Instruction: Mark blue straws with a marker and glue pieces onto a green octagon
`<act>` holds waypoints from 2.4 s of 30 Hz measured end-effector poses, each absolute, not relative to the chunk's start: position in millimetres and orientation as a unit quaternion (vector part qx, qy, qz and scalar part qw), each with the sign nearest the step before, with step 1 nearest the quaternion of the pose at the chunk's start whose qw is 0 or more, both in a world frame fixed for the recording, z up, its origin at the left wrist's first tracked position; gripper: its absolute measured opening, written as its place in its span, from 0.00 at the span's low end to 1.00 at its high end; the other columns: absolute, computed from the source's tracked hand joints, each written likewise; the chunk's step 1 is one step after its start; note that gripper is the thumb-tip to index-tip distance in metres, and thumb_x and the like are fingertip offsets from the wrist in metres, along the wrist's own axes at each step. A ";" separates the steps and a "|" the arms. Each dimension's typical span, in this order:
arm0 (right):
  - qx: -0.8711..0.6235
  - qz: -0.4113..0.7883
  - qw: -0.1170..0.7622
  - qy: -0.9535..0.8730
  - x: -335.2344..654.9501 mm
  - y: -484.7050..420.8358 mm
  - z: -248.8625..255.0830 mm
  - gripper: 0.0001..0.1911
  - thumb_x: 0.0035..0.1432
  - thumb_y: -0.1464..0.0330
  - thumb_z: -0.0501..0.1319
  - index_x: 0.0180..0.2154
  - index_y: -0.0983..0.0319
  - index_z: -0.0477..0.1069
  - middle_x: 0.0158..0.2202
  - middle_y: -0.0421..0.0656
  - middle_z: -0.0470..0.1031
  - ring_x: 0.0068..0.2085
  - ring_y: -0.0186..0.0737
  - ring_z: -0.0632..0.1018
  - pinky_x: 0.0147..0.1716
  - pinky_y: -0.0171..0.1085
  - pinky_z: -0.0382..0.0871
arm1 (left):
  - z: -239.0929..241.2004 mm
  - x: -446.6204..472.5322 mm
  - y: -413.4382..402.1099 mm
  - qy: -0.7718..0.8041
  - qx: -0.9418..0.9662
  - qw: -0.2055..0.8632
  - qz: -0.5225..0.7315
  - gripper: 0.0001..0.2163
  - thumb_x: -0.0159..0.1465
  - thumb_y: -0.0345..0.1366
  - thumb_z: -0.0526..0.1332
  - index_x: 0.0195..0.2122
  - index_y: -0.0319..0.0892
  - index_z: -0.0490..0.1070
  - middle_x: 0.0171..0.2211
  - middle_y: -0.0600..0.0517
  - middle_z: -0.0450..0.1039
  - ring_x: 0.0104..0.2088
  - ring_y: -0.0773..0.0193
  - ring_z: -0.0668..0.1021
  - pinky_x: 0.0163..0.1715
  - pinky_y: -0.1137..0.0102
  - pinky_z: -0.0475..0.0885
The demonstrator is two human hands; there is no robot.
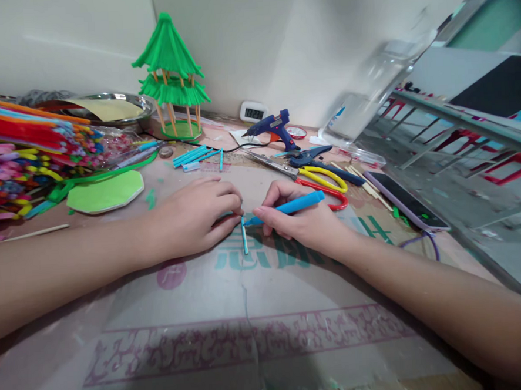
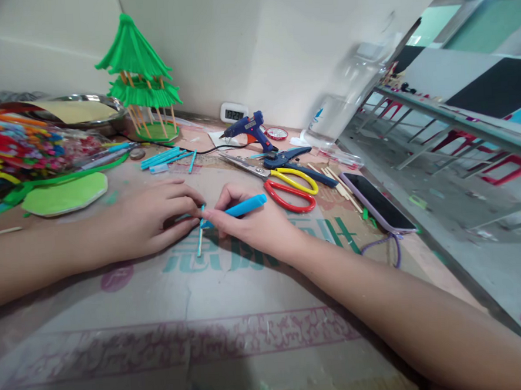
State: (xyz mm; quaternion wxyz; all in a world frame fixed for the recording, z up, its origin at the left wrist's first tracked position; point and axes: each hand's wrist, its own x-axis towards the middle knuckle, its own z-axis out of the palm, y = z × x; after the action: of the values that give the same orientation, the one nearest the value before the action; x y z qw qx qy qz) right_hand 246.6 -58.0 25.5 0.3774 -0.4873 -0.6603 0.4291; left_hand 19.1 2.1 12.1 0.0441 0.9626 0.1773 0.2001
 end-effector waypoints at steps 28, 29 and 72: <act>-0.464 0.458 0.368 -0.663 247.0 -60.5 27.2 0.17 0.57 0.64 0.74 0.28 0.59 0.67 0.20 0.37 0.77 0.16 0.27 0.66 0.17 0.29 0.59 | 9.0 18.1 2.6 0.168 0.961 0.045 0.216 0.12 0.75 0.37 0.53 0.38 0.40 0.73 0.45 0.44 0.78 0.45 0.54 0.78 0.45 0.61 0.70; -0.463 0.460 0.365 -0.664 246.9 -60.5 27.8 0.17 0.57 0.64 0.74 0.28 0.59 0.67 0.20 0.37 0.77 0.16 0.27 0.67 0.17 0.29 0.59 | 8.8 18.1 2.7 0.167 0.961 0.044 0.217 0.12 0.75 0.37 0.53 0.38 0.40 0.73 0.45 0.44 0.78 0.44 0.54 0.78 0.45 0.61 0.70; -0.445 0.522 0.318 -0.655 247.4 -67.1 34.0 0.19 0.57 0.60 0.74 0.28 0.60 0.66 0.18 0.36 0.75 0.17 0.28 0.68 0.16 0.27 0.60 | 12.8 18.1 1.3 0.178 0.964 0.015 0.195 0.15 0.76 0.39 0.51 0.40 0.41 0.76 0.43 0.44 0.78 0.44 0.54 0.77 0.48 0.59 0.72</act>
State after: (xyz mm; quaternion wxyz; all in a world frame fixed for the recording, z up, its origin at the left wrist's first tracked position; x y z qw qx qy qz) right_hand 247.4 -67.1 34.0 0.3180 -0.4446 -0.6552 0.5215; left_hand 18.1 1.3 12.8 0.0149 0.9643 0.1782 0.1954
